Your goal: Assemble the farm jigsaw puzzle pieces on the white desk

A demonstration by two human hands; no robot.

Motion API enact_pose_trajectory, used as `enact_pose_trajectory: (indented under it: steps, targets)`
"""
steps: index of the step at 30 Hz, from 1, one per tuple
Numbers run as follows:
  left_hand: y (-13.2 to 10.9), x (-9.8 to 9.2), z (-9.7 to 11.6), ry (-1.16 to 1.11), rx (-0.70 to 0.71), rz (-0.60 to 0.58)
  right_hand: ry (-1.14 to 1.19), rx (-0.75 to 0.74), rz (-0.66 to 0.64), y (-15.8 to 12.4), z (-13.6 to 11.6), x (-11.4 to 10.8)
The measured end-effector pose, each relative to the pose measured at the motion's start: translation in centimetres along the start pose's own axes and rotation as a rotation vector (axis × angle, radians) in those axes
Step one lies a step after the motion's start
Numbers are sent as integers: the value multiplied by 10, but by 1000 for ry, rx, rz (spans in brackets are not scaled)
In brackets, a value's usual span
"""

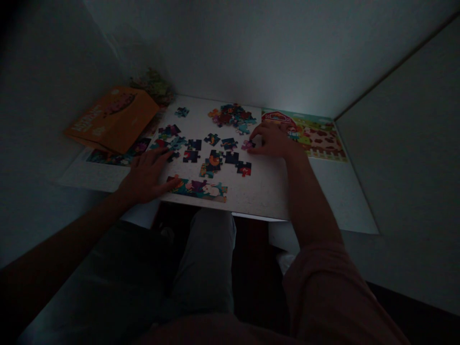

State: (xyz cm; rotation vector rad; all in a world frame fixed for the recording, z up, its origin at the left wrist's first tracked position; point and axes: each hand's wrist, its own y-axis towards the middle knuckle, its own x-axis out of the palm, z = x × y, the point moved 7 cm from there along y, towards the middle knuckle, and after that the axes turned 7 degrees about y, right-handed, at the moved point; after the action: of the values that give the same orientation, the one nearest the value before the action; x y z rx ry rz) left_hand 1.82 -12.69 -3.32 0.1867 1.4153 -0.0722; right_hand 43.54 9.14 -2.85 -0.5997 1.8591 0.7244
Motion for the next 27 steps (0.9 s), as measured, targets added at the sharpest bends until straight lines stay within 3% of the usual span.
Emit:
enact_pose_trajectory:
  steps: [3,8,12,17,23,27]
  targets:
    - [-1,0,0,0,4,13,56,44,17,4,-24,4]
    - [-1,0,1,3,6,-7,193,-167,-93,15,-103,36]
    - [0,0,1,11,7,-10,242,-227,-123,17,-130,49]
    - [0,-1,1,7,4,-15,250,-184,-108,18,-117,44]
    - [0,-1,2,-2,-7,-21,149,4,204,17,-76,-5]
    - [1,1,0,-12,-3,-21,127,90,294,14,-63,-23]
